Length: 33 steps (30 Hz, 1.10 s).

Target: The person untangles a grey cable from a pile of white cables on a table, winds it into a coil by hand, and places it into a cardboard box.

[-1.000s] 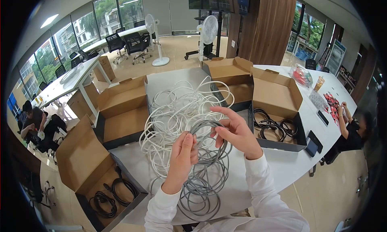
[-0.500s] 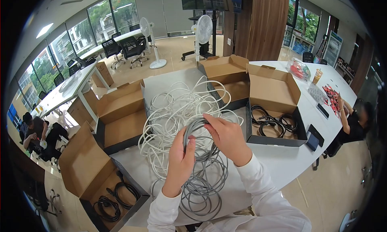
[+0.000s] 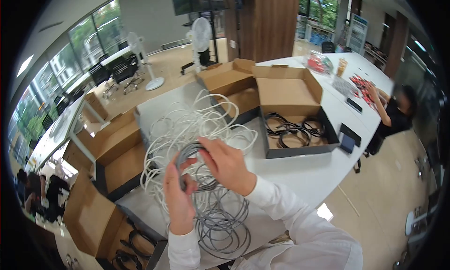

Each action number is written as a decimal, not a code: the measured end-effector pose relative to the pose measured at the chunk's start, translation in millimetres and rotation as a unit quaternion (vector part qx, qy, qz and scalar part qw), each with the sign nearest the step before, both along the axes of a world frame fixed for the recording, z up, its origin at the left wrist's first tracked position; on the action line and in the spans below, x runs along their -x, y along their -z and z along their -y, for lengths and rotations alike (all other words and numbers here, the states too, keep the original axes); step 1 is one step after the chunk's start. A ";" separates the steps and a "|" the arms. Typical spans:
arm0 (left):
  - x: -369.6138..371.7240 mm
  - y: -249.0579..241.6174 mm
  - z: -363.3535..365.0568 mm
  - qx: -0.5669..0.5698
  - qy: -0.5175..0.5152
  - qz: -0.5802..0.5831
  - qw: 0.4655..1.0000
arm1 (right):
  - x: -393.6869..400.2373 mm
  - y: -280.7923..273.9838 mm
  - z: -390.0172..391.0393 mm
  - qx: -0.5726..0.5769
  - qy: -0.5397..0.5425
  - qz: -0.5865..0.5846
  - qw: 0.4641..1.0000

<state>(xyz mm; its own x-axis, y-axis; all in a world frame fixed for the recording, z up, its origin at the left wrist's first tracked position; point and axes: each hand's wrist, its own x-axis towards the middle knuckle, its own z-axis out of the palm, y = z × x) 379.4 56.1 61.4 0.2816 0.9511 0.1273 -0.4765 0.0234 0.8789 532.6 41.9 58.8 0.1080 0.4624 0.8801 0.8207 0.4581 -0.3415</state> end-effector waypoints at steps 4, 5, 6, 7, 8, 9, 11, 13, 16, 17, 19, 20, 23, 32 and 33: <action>9.1 -8.4 -6.9 0.020 0.045 0.015 0.999 | -4.1 -3.8 1.9 0.034 -0.077 -0.070 0.994; 11.6 -9.7 -8.8 0.021 0.052 0.014 0.998 | -3.6 -6.2 3.3 0.054 -0.112 -0.114 0.986; 14.3 -10.3 -9.4 0.023 0.055 0.014 0.998 | -2.0 -7.3 2.4 0.075 -0.151 -0.157 0.973; 14.7 -11.7 -9.0 0.001 0.063 0.004 0.998 | -4.5 -7.2 1.6 0.115 -0.170 -0.179 0.962; 14.1 -14.0 -8.2 -0.018 0.066 -0.008 0.998 | -10.5 -6.5 2.3 0.157 -0.194 -0.200 0.947; 15.9 -15.5 -6.7 -0.037 0.063 -0.020 0.997 | -14.3 -5.6 2.6 0.202 -0.222 -0.219 0.928; 19.9 -16.1 -4.8 -0.059 0.077 -0.058 0.994 | -20.9 -6.6 3.6 0.253 -0.260 -0.225 0.905; 23.5 -15.1 -7.3 -0.072 0.091 -0.081 0.990 | -20.9 -13.3 4.6 0.268 -0.260 -0.181 0.910; 27.5 -13.0 -9.6 -0.068 0.112 -0.077 0.988 | -13.6 -22.0 8.2 0.195 -0.168 -0.055 0.965; 28.2 -13.4 -9.5 -0.061 0.117 -0.068 0.989 | -8.4 -12.6 6.7 0.143 -0.117 -0.019 0.983; 27.7 -15.5 -7.5 -0.064 0.131 -0.053 0.988 | 0.0 -3.5 8.4 0.090 -0.039 0.019 0.995; 28.3 -18.2 -3.4 -0.074 0.137 -0.048 0.987 | 0.4 -0.8 8.8 0.078 -0.027 0.013 0.996; 27.9 -21.7 3.2 -0.123 0.133 -0.074 0.981 | 5.7 1.9 5.7 0.060 -0.039 -0.041 0.997; 38.6 -12.4 -12.2 -0.107 0.088 -0.069 0.988 | 4.6 -17.2 12.6 0.247 -0.374 -0.368 0.814; 42.8 -14.2 -11.6 -0.113 0.084 -0.070 0.988 | 0.3 -17.9 14.1 0.280 -0.407 -0.359 0.792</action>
